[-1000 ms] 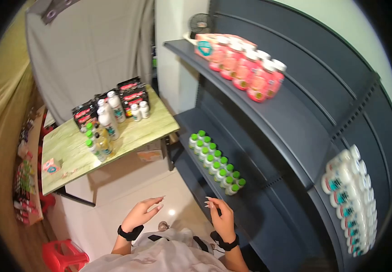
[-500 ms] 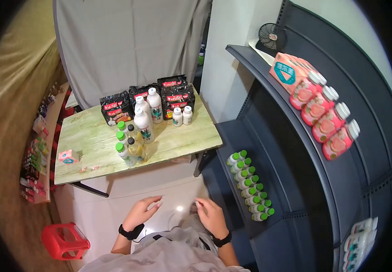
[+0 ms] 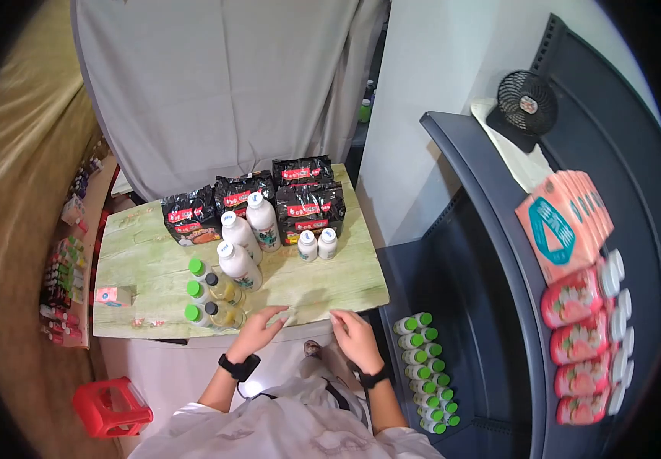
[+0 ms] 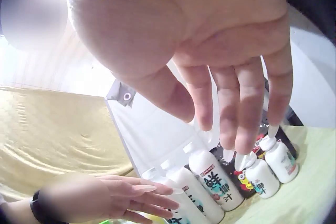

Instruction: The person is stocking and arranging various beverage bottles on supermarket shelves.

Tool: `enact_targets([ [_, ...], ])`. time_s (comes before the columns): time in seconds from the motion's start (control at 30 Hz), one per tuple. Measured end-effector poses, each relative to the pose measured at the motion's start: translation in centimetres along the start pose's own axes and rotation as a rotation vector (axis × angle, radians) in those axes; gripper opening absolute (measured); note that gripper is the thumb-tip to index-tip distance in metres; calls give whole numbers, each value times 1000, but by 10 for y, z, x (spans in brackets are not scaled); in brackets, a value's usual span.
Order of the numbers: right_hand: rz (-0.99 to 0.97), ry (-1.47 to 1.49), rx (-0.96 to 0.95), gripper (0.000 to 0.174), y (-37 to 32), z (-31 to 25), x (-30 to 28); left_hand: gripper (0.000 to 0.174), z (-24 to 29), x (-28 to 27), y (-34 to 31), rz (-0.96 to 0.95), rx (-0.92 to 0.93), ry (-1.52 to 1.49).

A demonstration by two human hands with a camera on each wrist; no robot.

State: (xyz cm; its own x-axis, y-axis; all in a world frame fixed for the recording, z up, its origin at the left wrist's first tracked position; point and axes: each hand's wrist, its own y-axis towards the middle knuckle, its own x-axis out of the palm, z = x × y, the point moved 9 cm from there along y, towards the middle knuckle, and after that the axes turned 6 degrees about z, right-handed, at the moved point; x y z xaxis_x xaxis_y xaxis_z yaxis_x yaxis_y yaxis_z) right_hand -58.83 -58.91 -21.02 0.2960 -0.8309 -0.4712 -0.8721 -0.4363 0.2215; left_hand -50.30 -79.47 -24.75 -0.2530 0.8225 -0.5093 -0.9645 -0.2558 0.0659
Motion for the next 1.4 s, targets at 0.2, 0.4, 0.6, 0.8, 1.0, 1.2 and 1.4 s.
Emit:
enact_targets([
  [0.2, -62, -127, -197, 32, 106, 35, 64, 41, -54, 22, 87, 100, -49, 51],
  [0.4, -115, -297, -241, 48, 172, 77, 130, 46, -105, 43, 149, 110, -185, 18],
  [0.6, -182, -352, -152, 60, 194, 102, 163, 60, -127, 60, 177, 158, -221, 21],
  [0.8, -212, -445, -75, 56, 199, 111, 174, 69, -121, 69, 177, 95, -316, -29],
  [1.0, -157, -357, -212, 50, 186, 103, 162, 68, -126, 77, 156, 191, -225, -76],
  [1.2, -139, -110, -133, 47, 168, 75, 122, 70, -86, 56, 126, 291, -65, -33],
  [1.4, -40, 31, -193, 44, 139, -14, 55, 72, -13, 10, 72, 444, 156, -13],
])
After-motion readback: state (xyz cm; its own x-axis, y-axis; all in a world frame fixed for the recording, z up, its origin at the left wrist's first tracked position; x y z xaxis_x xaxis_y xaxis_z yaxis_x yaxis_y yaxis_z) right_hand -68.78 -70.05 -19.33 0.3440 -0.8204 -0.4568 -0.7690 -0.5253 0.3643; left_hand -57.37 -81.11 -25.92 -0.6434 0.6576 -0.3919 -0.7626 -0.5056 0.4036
